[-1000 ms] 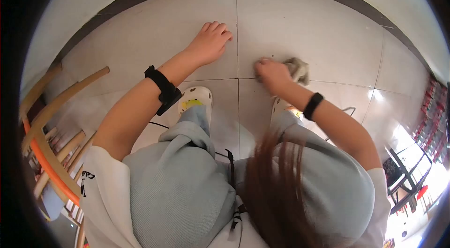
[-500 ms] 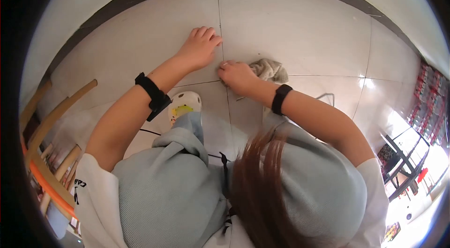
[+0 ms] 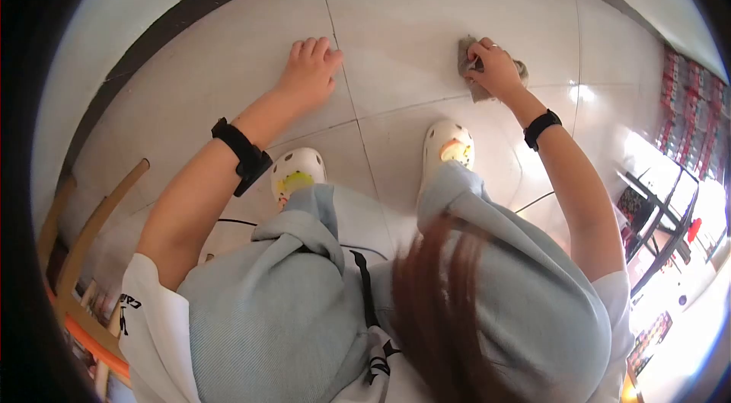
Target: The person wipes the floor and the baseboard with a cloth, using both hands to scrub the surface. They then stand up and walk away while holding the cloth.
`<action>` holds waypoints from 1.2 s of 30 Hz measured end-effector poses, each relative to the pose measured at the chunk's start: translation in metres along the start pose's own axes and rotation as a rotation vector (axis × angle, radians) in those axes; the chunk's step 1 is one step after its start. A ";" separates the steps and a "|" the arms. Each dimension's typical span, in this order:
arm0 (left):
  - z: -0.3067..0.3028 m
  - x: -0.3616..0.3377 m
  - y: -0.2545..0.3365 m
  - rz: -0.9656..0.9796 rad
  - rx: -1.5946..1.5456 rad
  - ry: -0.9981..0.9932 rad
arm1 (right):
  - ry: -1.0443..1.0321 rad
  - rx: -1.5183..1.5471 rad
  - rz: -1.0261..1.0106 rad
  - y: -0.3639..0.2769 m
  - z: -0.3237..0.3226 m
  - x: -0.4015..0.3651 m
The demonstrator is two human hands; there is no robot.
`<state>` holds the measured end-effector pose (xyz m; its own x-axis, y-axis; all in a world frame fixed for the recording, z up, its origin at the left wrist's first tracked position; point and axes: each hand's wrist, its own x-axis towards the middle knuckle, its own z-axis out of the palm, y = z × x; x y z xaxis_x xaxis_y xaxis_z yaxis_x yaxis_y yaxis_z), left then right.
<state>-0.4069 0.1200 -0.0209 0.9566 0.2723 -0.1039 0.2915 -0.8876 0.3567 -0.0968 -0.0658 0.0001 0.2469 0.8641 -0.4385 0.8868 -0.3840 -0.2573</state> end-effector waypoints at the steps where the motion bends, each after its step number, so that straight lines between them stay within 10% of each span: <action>1: 0.006 -0.001 -0.004 0.020 0.006 0.043 | 0.038 0.127 0.009 0.006 0.006 -0.007; 4: 0.014 -0.002 -0.006 0.032 0.031 0.083 | 0.110 0.428 0.011 0.010 0.012 -0.018; 7: 0.018 -0.005 -0.011 0.027 0.021 0.098 | -0.278 0.738 0.443 0.010 -0.003 -0.011; 13: 0.010 -0.015 -0.012 0.101 -0.001 0.054 | -0.353 0.826 0.303 -0.004 -0.022 -0.027; 19: 0.005 -0.011 -0.003 0.044 0.044 -0.033 | 0.095 0.234 -0.139 -0.014 0.024 -0.042; 28: 0.002 -0.014 0.000 0.027 0.034 -0.015 | -0.234 0.123 -0.201 -0.046 0.009 -0.009; 36: 0.004 -0.019 0.004 0.021 0.047 0.090 | -0.110 0.048 -0.822 -0.168 0.061 0.025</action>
<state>-0.4242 0.1094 -0.0212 0.9588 0.2837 -0.0126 0.2732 -0.9094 0.3137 -0.2630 0.0002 -0.0200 -0.5143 0.8395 -0.1752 0.7493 0.3405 -0.5680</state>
